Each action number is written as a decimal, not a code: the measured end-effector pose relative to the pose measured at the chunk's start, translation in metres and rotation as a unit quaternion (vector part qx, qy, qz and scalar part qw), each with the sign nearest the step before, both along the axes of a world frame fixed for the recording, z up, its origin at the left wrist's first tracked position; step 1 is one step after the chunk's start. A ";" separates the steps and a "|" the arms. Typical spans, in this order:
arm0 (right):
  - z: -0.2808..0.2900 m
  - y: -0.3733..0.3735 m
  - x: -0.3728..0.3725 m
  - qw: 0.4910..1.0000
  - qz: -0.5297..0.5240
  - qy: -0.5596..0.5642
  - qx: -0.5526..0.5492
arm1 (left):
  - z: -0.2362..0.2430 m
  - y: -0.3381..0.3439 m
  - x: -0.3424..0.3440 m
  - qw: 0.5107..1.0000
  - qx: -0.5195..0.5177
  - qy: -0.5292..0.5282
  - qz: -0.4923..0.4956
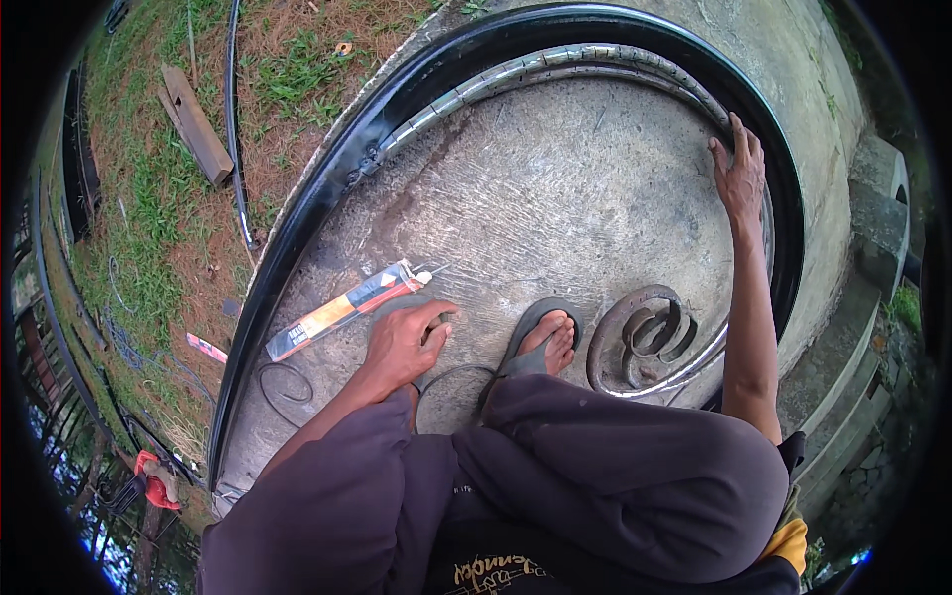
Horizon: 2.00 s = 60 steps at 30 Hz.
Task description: The person welds curved and straight metal rods onto a circular metal frame using a handheld welding torch and a filler rod.
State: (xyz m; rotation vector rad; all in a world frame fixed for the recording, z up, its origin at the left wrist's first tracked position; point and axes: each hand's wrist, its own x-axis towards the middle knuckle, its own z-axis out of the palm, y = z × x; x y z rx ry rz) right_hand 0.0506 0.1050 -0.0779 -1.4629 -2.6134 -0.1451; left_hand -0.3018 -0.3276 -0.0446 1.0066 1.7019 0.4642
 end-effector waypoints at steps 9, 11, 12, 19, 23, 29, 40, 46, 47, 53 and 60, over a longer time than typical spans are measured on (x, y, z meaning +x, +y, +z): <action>-0.002 0.000 0.011 0.997 -0.063 -0.036 -0.039 | -0.024 0.001 0.000 0.998 -0.053 -0.013 0.045; -0.006 0.004 0.009 0.995 -0.082 -0.040 -0.042 | -0.024 0.000 0.000 0.998 -0.030 -0.010 0.048; -0.007 0.006 0.008 0.995 -0.084 -0.034 -0.039 | -0.025 0.000 0.000 0.998 -0.045 -0.013 0.049; 0.001 0.024 0.015 0.996 -0.075 0.008 -0.055 | -0.026 -0.004 0.002 0.998 0.048 0.031 0.030; 0.005 0.029 0.011 0.995 -0.081 -0.027 -0.045 | -0.025 -0.005 0.002 0.997 0.056 0.046 0.026; 0.026 0.033 -0.016 0.997 0.043 -0.046 0.046 | -0.020 -0.004 0.002 0.999 0.004 0.027 0.034; 0.044 0.099 -0.077 0.974 0.167 -0.131 -0.083 | -0.023 -0.006 0.002 0.998 0.038 0.039 0.017; 0.038 0.098 -0.074 0.976 0.164 -0.126 -0.073 | -0.022 -0.005 0.000 0.999 0.024 0.033 0.006; 0.037 0.096 -0.073 0.975 0.172 -0.129 -0.056 | -0.022 -0.004 0.000 0.999 0.022 0.033 0.006; 0.037 0.092 -0.073 0.976 0.150 -0.151 -0.055 | -0.022 -0.005 -0.001 1.000 0.006 0.016 0.010; 0.041 0.098 -0.075 0.971 0.171 -0.150 -0.071 | -0.021 -0.003 -0.001 1.000 -0.012 0.011 0.011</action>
